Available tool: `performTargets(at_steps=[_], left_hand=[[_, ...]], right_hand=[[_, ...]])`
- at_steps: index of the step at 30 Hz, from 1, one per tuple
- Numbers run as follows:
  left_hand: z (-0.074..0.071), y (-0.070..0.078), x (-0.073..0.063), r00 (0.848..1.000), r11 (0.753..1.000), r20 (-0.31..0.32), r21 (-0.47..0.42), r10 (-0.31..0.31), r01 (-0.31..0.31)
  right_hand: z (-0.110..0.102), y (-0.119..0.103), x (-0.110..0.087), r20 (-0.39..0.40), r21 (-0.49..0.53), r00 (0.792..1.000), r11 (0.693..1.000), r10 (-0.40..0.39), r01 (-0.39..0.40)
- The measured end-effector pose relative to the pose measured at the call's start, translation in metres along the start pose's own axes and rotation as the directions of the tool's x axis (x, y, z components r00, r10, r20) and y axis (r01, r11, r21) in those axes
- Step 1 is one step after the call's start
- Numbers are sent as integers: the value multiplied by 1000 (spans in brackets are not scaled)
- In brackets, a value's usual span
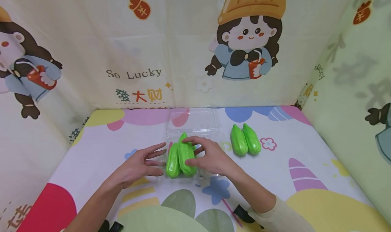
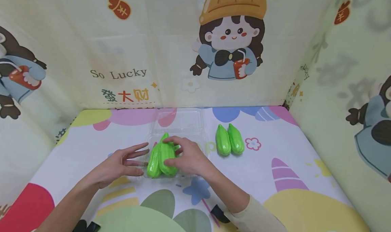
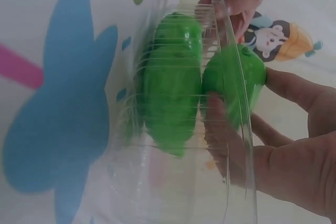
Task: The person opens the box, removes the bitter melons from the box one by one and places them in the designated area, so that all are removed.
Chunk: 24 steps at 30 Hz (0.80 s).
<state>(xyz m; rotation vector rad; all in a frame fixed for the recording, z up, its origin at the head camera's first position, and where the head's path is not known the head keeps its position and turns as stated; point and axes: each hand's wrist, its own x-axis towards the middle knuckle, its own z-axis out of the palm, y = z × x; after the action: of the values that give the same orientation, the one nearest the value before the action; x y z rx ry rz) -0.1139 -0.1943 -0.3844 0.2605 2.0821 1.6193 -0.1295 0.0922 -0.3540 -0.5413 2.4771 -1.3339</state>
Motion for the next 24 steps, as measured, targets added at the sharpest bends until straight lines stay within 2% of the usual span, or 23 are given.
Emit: performTargets(at_steps=[9,14,24], left_hand=[[-1,-1,0,1000,1000,10,-19,8,-8],[-1,0,0,1000,1000,3,-4,-6,6],[-2,-1,1,1000,1000,10,13,5,-5]], right_hand=[[-12,2,-6,-7,21,1000,1000,-11,11],[-18,4,-8,-14,33,1000,999,-9,10],[-36,13,-16,-51,88,999,996,-1,5]])
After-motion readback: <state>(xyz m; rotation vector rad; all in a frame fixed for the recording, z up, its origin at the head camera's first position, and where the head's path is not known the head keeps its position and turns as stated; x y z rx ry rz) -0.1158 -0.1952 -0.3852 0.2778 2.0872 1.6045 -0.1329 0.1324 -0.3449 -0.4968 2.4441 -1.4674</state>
